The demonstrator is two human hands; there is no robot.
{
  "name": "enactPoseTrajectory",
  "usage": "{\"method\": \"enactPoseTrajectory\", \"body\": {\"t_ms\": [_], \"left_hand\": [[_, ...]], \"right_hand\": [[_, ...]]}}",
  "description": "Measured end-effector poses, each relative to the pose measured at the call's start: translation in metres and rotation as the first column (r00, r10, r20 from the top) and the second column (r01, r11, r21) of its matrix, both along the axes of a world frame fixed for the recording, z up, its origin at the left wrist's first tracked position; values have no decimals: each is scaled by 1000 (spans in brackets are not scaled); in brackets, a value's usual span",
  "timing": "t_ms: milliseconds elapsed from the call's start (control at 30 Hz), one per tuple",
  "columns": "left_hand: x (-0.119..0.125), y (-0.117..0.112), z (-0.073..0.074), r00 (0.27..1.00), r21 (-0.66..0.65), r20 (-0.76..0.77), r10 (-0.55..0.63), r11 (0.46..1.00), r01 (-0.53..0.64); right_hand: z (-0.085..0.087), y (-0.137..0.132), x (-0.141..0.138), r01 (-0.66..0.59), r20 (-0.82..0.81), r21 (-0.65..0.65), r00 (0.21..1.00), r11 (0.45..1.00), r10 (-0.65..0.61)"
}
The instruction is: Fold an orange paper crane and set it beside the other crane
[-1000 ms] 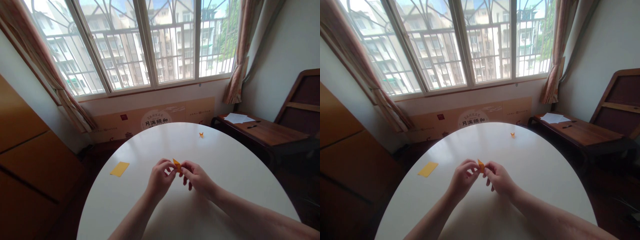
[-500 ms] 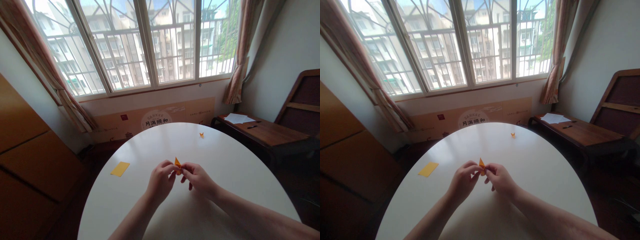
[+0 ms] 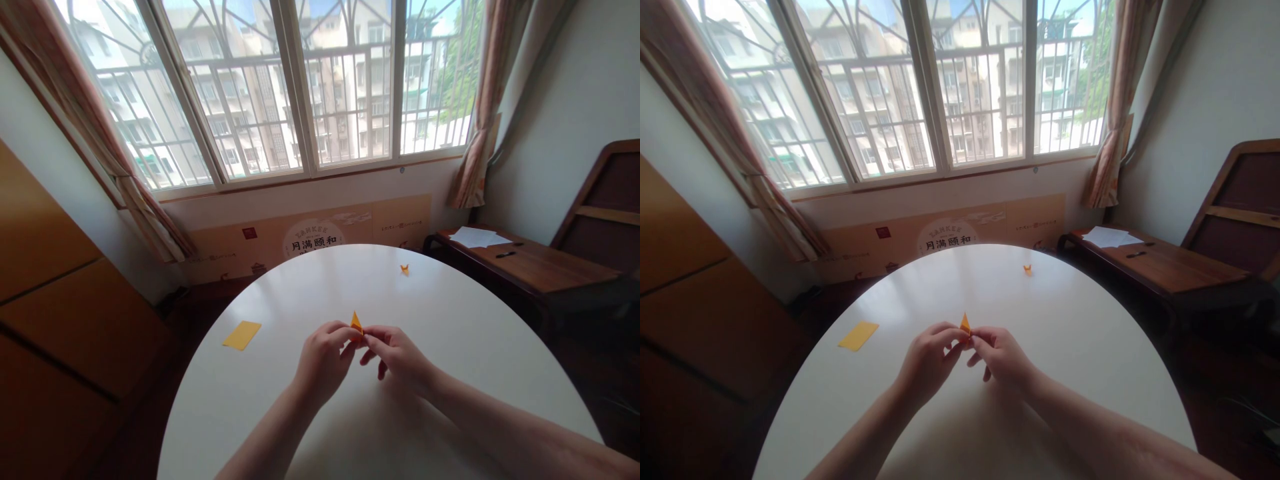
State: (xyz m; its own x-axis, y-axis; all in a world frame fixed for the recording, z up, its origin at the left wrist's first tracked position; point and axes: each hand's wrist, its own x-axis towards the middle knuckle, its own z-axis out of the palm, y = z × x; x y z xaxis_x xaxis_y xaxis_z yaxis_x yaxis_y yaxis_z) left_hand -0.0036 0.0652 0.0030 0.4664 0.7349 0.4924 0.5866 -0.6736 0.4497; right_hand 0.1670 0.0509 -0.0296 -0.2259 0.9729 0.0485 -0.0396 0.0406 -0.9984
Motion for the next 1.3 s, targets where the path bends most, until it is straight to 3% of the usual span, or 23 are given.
{"method": "enactPoseTrajectory", "body": {"t_ms": [400,633,1300], "left_hand": [[-1,0,-1,1000,6,-14,1,1000,-1],[-2,-1,-2,1000,25,-10,8,1000,-8],[0,3,-6,974,-117,227,-25,992,52]], "right_hand": [[0,1,2,-25,-21,3,999,1000,25],[-5,3,4,-40,18,69,999,997,39],[-3,2,5,-21,-93,95,995,995,30]]}}
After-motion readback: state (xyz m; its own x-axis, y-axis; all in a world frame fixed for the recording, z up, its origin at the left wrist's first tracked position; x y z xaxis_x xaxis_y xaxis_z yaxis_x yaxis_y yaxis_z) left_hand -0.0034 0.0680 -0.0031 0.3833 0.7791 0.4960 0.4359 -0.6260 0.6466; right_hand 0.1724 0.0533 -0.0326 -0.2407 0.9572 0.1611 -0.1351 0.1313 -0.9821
